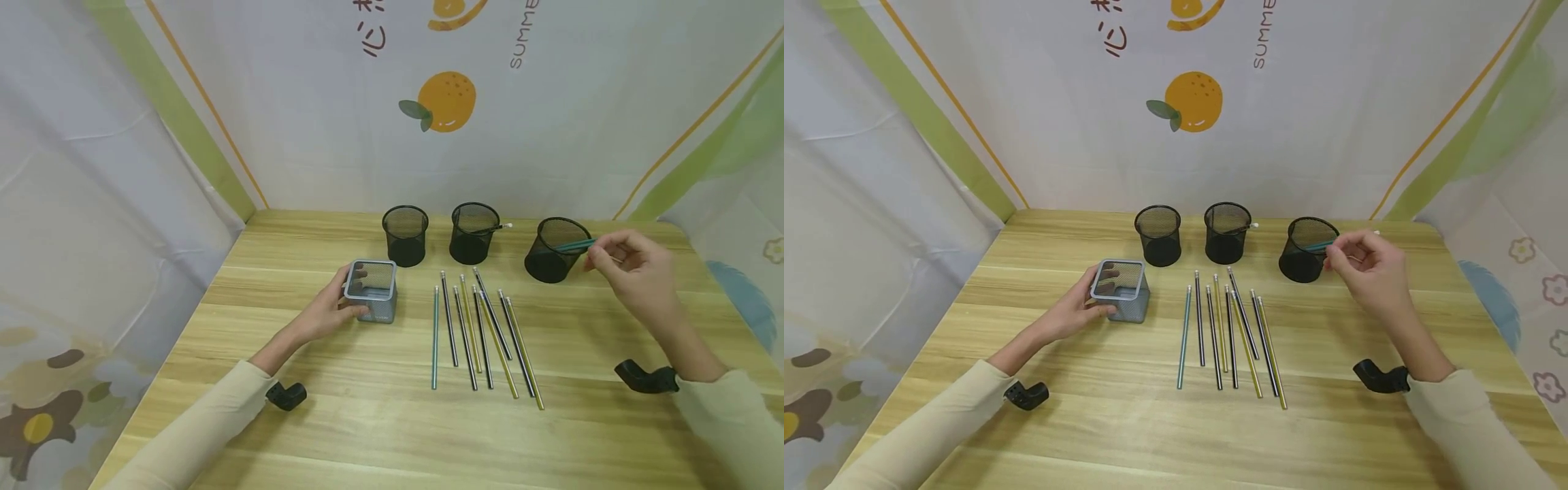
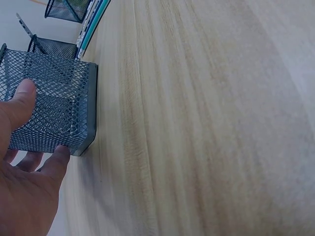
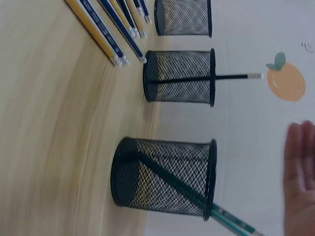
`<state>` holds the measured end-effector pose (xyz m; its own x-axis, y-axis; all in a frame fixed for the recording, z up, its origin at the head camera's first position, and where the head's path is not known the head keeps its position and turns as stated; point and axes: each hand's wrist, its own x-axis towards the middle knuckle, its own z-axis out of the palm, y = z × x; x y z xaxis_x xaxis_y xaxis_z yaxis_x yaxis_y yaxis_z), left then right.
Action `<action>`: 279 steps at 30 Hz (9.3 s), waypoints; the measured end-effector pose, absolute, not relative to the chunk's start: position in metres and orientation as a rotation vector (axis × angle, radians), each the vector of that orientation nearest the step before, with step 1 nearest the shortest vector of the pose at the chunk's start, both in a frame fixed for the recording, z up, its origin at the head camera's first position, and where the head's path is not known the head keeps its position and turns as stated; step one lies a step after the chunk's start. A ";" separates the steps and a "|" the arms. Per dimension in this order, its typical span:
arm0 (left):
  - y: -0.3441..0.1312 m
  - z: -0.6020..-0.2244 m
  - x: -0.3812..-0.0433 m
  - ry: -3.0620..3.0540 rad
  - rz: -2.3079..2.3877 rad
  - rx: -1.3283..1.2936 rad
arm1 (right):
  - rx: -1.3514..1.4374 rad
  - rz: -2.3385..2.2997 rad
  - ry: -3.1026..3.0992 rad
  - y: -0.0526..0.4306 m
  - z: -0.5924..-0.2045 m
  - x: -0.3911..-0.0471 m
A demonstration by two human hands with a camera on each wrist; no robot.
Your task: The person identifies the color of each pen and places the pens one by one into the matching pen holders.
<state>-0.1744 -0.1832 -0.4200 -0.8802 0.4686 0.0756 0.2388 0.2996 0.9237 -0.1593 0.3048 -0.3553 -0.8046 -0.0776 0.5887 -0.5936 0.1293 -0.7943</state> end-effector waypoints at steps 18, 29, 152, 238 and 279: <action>-0.185 -0.418 -0.174 2.352 1.630 0.649 | 0.429 1.366 -2.971 0.281 -0.383 -0.162; -0.184 -0.419 -0.175 2.346 1.639 0.662 | 0.387 1.417 -3.025 0.269 -0.391 -0.161; -0.185 -0.421 -0.174 2.346 1.637 0.665 | 0.529 1.302 -2.833 0.239 -0.361 -0.170; -0.184 -0.419 -0.173 2.315 1.649 0.673 | 0.791 1.709 -1.845 0.128 -0.315 -0.226; -0.184 -0.421 -0.173 2.335 1.650 0.659 | 0.958 1.508 -1.947 0.100 -0.309 -0.212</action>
